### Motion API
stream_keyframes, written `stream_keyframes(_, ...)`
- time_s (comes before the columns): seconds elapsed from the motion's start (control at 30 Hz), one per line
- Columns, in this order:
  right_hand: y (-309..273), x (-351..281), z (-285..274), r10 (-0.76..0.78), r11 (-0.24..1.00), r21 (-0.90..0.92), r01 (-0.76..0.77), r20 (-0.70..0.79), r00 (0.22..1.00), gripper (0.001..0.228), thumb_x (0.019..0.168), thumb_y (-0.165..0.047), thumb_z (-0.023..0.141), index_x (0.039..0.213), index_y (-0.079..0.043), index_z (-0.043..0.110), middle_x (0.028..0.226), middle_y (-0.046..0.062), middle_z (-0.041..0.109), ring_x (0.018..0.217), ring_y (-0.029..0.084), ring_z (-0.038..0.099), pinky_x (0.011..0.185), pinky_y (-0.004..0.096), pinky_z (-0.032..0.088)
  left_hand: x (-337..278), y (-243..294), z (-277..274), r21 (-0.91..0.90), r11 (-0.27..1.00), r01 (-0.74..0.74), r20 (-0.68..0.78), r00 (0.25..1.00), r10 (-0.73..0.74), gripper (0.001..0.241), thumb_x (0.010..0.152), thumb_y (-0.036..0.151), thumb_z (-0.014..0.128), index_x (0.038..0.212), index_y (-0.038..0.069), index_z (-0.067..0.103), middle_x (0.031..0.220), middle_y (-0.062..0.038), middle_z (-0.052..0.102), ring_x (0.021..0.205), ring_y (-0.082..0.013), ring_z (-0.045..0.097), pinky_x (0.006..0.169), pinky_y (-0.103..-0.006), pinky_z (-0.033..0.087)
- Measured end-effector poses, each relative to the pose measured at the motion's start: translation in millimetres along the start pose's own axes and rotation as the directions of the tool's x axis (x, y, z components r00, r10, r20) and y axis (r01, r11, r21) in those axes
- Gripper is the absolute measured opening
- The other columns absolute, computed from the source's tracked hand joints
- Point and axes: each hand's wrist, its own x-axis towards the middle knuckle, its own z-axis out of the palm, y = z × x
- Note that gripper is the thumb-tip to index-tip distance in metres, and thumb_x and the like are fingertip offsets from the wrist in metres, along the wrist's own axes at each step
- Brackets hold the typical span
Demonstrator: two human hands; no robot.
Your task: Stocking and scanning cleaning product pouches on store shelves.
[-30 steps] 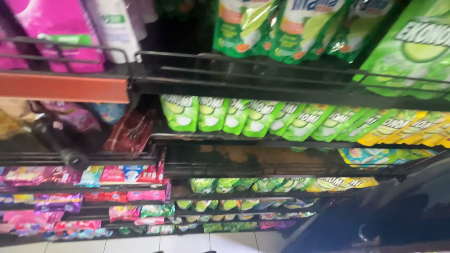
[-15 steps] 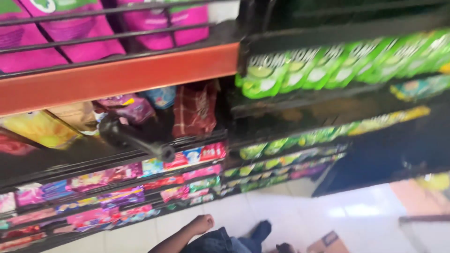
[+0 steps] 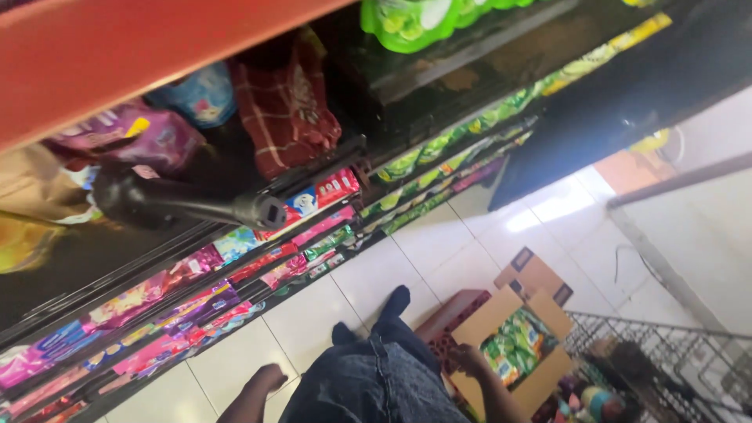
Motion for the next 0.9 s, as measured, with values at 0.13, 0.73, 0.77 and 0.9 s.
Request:
stream_keyframes(0.13, 80.4, 38.5, 36.8, 0.374, 0.828, 0.417, -0.374, 0.083, 0.923, 0.051, 0.086, -0.056, 0.070, 0.106, -0.009, 0.074, 0.085, 0.009, 0.076, 0.064, 0.023, 0.071, 0.054, 0.039, 0.056, 39.9, 30.8, -22.2, 0.164, 0.897, -0.410, -0.257, 0.861, 0.440, 0.038, 0.098, 0.040, 0.044, 0.103, 0.015, 0.073, 0.115, -0.017, 0.071, 0.110, -0.0342, 0.067, 0.093, -0.0459, 0.054)
stream_keyframes(0.73, 49.6, -44.2, 82.2, 0.420, 0.771, 0.531, -0.350, -0.012, 0.908, 0.042, 0.097, -0.042, 0.068, 0.115, -0.004, 0.072, 0.091, 0.012, 0.078, 0.077, 0.023, 0.075, 0.072, 0.037, 0.061, 67.6, 79.1, -20.6, -0.435, 0.845, -0.310, -0.256, 0.943, 0.214, 0.034, 0.091, 0.038, 0.068, 0.112, 0.012, 0.072, 0.109, -0.011, 0.077, 0.106, -0.0267, 0.072, 0.094, -0.0390, 0.055)
stream_keyframes(0.77, 54.6, -51.6, 81.3, 0.421, 0.800, 0.489, -0.349, -0.042, 0.906, 0.042, 0.095, -0.043, 0.068, 0.115, -0.007, 0.074, 0.093, 0.011, 0.078, 0.079, 0.023, 0.076, 0.076, 0.036, 0.060, 70.4, 69.8, -12.3, -0.389, 0.868, -0.308, -0.246, 0.943, 0.224, 0.035, 0.091, 0.038, 0.068, 0.112, 0.011, 0.072, 0.109, -0.012, 0.077, 0.106, -0.0277, 0.072, 0.094, -0.0393, 0.055)
stream_keyframes(0.9, 112.9, -58.5, 119.4, 0.466, 0.804, 0.441, -0.399, -0.049, 0.884, 0.041, 0.091, -0.042, 0.070, 0.116, -0.009, 0.073, 0.101, 0.016, 0.077, 0.087, 0.030, 0.075, 0.080, 0.042, 0.060, 59.4, 43.2, 14.2, -0.297, 0.933, -0.201, -0.168, 0.973, 0.156, 0.032, 0.090, 0.035, 0.068, 0.108, 0.011, 0.076, 0.111, -0.012, 0.078, 0.109, -0.0288, 0.073, 0.097, -0.0389, 0.055)
